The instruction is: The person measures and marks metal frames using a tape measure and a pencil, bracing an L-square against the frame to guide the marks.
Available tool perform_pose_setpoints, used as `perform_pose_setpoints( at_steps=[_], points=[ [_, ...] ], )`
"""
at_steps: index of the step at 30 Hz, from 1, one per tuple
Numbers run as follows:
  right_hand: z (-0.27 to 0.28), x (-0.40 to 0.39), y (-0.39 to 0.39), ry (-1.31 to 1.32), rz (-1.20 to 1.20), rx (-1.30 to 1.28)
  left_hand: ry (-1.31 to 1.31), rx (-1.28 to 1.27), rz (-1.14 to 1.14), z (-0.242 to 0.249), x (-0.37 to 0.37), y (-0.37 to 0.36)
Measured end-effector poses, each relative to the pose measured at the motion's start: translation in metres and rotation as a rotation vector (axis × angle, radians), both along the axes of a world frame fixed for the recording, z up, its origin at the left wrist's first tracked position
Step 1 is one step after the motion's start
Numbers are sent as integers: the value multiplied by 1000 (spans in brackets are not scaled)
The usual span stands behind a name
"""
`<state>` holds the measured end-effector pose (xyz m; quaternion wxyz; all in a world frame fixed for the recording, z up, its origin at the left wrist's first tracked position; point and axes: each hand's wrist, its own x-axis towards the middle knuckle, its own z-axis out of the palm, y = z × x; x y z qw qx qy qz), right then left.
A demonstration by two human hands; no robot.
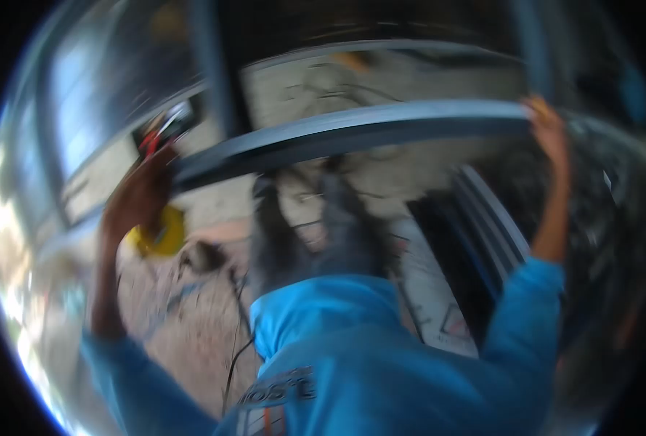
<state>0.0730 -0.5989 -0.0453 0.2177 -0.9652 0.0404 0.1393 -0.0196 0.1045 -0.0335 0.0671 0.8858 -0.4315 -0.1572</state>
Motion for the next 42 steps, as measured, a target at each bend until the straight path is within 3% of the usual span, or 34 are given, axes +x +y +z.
perform_pose_setpoints(
  at_steps=[1,2,5,6,9,18,21,23,24,25,26,27,28,29,31,32,33,34,35,36,37,38,39,40,41,42],
  points=[
    [-5,-2,-12,-85,250,-167,252,-92,374,0,-2,-6],
    [12,-9,14,-35,102,-103,596,78,796,26,8,-34],
    [-2,-10,3,-159,190,-27,720,-46,910,13,3,-37],
    [5,-13,12,-107,76,-36,705,-19,824,17,6,-41],
    [11,-15,12,-41,34,-18,672,47,757,20,6,-53],
    [15,-9,8,-14,23,13,696,49,765,28,17,-66],
    [17,-6,6,45,46,-65,592,63,708,25,16,-65],
    [15,-8,-5,-95,193,73,696,85,727,29,21,-68],
    [22,-13,2,-32,-6,74,733,135,758,37,27,-78],
    [8,-13,-17,-174,119,-78,690,136,740,35,25,-75],
    [17,-15,-5,-26,-173,-7,695,130,674,36,26,-75],
    [24,-15,1,-47,-156,0,606,72,583,37,26,-75],
    [28,-14,-2,41,-256,169,643,100,589,32,26,-72],
    [17,-18,6,-152,-318,277,801,284,751,40,33,-80],
    [5,-21,35,-125,-284,323,791,38,669,32,28,-71],
    [10,-27,40,-139,-294,307,825,140,726,39,26,-68],
    [12,-24,77,-48,-124,83,860,226,741,44,30,-74],
    [27,-24,120,-45,101,-25,801,112,674,28,24,-64],
    [24,-22,133,15,243,155,634,11,581,19,19,-58],
    [17,-8,130,164,466,185,656,-50,634,18,21,-51],
    [21,-3,136,187,422,99,699,38,737,26,24,-59],
    [27,-2,137,339,346,273,670,22,767,26,19,-64],
    [34,-4,142,325,359,172,724,69,799,31,18,-66],
    [36,-5,149,321,386,91,343,-108,505,11,3,-46],
    [33,0,151,308,369,86,562,-84,650,32,18,-70],
    [27,4,153,355,377,136,567,-106,664,21,19,-59]
  ],
)
